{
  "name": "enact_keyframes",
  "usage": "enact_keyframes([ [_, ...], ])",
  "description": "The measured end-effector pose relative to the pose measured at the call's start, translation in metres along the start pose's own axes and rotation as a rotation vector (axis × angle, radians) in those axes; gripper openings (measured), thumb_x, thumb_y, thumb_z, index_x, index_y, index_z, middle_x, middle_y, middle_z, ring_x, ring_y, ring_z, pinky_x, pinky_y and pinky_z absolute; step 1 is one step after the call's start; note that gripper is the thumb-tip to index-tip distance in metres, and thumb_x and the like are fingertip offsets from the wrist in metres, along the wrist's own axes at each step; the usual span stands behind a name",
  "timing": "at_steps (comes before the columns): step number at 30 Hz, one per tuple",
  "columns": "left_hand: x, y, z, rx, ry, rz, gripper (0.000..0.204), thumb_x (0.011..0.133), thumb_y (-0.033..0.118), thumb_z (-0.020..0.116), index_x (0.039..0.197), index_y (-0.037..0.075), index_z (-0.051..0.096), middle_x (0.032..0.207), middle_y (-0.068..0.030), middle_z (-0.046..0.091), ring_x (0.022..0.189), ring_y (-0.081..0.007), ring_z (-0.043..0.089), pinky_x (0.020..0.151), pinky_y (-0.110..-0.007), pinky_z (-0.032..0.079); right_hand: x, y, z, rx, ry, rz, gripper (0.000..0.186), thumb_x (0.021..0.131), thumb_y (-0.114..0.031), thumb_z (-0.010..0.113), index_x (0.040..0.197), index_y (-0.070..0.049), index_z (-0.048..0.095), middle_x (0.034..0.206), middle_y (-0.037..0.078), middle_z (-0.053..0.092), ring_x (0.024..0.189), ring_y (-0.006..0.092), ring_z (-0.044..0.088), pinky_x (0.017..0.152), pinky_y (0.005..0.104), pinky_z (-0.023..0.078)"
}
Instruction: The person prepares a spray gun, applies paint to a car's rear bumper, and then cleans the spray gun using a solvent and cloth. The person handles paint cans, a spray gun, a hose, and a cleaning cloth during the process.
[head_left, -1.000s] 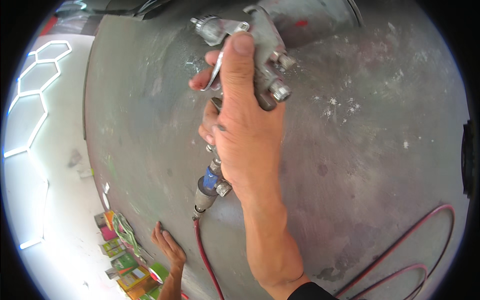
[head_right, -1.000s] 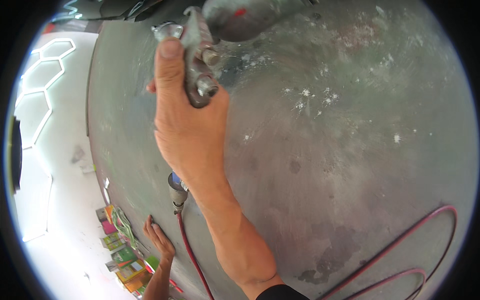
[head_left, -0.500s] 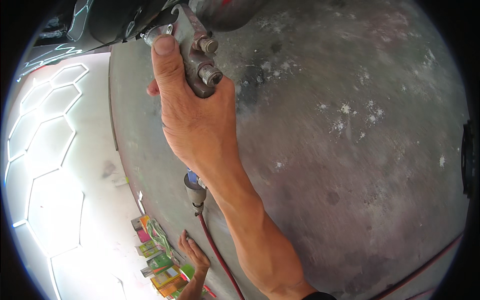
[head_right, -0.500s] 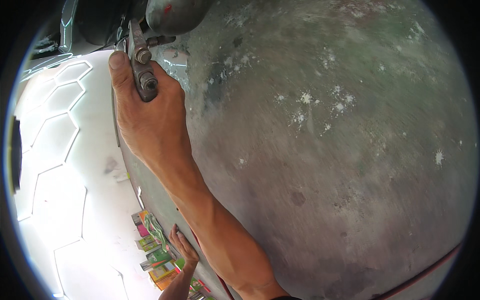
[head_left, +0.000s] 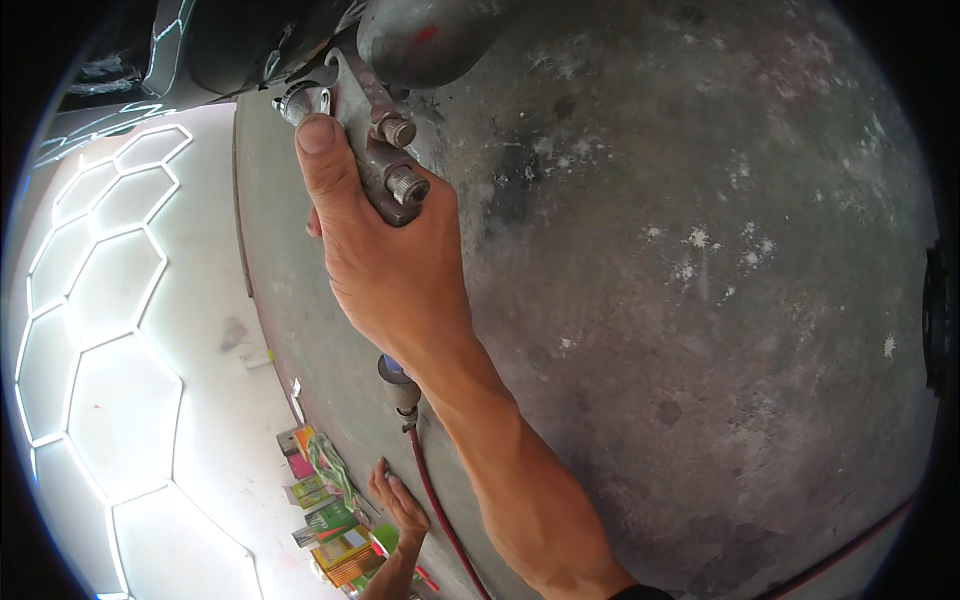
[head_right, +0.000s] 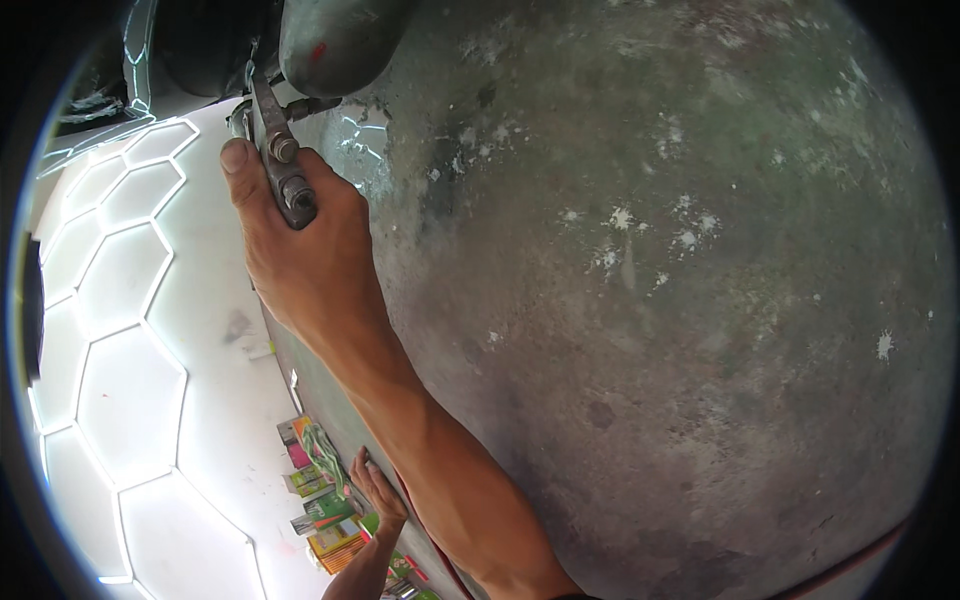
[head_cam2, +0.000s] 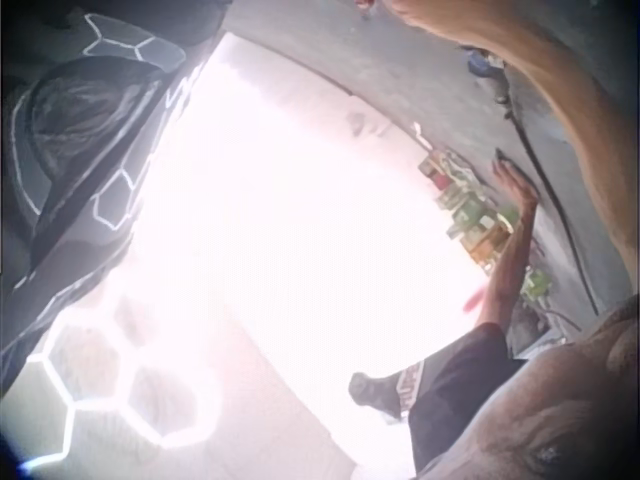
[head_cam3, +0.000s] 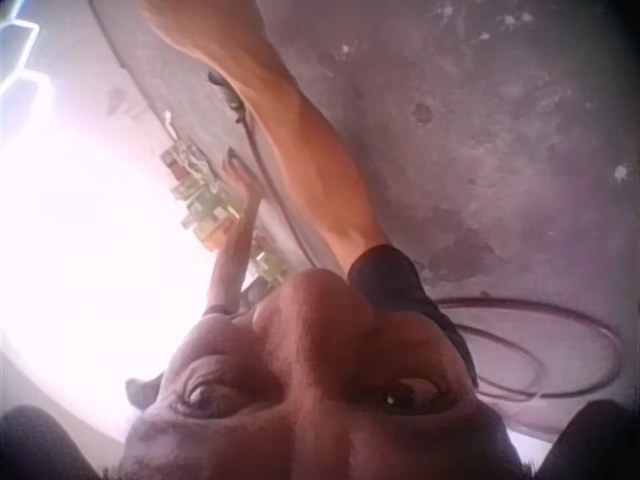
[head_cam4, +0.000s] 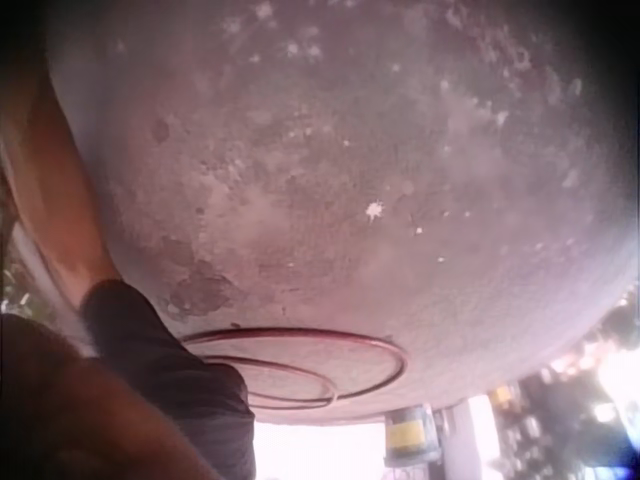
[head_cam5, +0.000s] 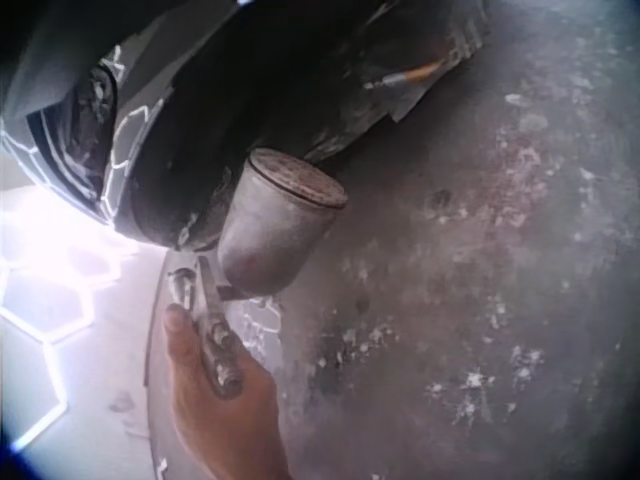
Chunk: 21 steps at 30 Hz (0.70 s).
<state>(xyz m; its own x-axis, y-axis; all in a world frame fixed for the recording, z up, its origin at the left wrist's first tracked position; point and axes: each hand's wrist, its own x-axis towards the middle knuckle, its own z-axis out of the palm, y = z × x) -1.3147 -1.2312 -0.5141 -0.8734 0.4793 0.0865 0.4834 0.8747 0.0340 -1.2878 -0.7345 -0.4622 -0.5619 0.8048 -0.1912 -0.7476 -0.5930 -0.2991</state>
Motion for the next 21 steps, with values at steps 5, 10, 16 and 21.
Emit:
enact_keyframes([
  [5,0.006,-0.003,0.002,0.015,-0.002,0.023,0.05,0.116,0.023,0.037,0.154,-0.006,0.05,0.15,-0.0287,0.048,0.142,-0.044,0.044,0.125,-0.05,0.03,-0.015,-0.02,-0.006,-0.023,0.059,-0.124,0.051,0.109,-0.05,0.07,0.088,-0.004,0.064,0.061,-0.006,0.048,0.056,0.0038,0.044,0.052,0.0272,0.035],
  [10,0.013,0.003,0.002,0.083,-0.011,0.105,0.05,0.117,0.025,0.035,0.152,-0.007,0.05,0.144,-0.0283,0.05,0.137,-0.0413,0.047,0.122,-0.048,0.033,-0.031,-0.04,-0.007,0.023,0.099,-0.188,0.043,0.11,-0.044,0.07,0.097,-0.003,0.067,0.062,-0.005,0.049,0.056,0.0035,0.044,0.052,0.026,0.036],
  [16,0.025,0.028,0.023,-0.089,0.064,-0.432,0.052,0.115,0.037,0.044,0.149,-0.001,0.055,0.143,-0.025,0.052,0.134,-0.0398,0.048,0.119,-0.051,0.035,-0.028,-0.048,-0.009,-0.079,0.028,-0.13,0.042,0.11,-0.043,0.07,0.099,-0.002,0.066,0.061,-0.005,0.047,0.055,0.004,0.043,0.051,0.0286,0.035],
  [21,0.024,0.019,0.029,-0.127,0.153,-0.467,0.055,0.114,0.043,0.046,0.147,0.0,0.057,0.141,-0.0231,0.054,0.132,-0.0382,0.049,0.117,-0.051,0.036,-0.028,-0.049,-0.008,-0.119,0.04,-0.12,0.043,0.11,-0.043,0.07,0.097,-0.002,0.066,0.06,-0.005,0.044,0.056,0.0044,0.041,0.051,0.0295,0.033],
])
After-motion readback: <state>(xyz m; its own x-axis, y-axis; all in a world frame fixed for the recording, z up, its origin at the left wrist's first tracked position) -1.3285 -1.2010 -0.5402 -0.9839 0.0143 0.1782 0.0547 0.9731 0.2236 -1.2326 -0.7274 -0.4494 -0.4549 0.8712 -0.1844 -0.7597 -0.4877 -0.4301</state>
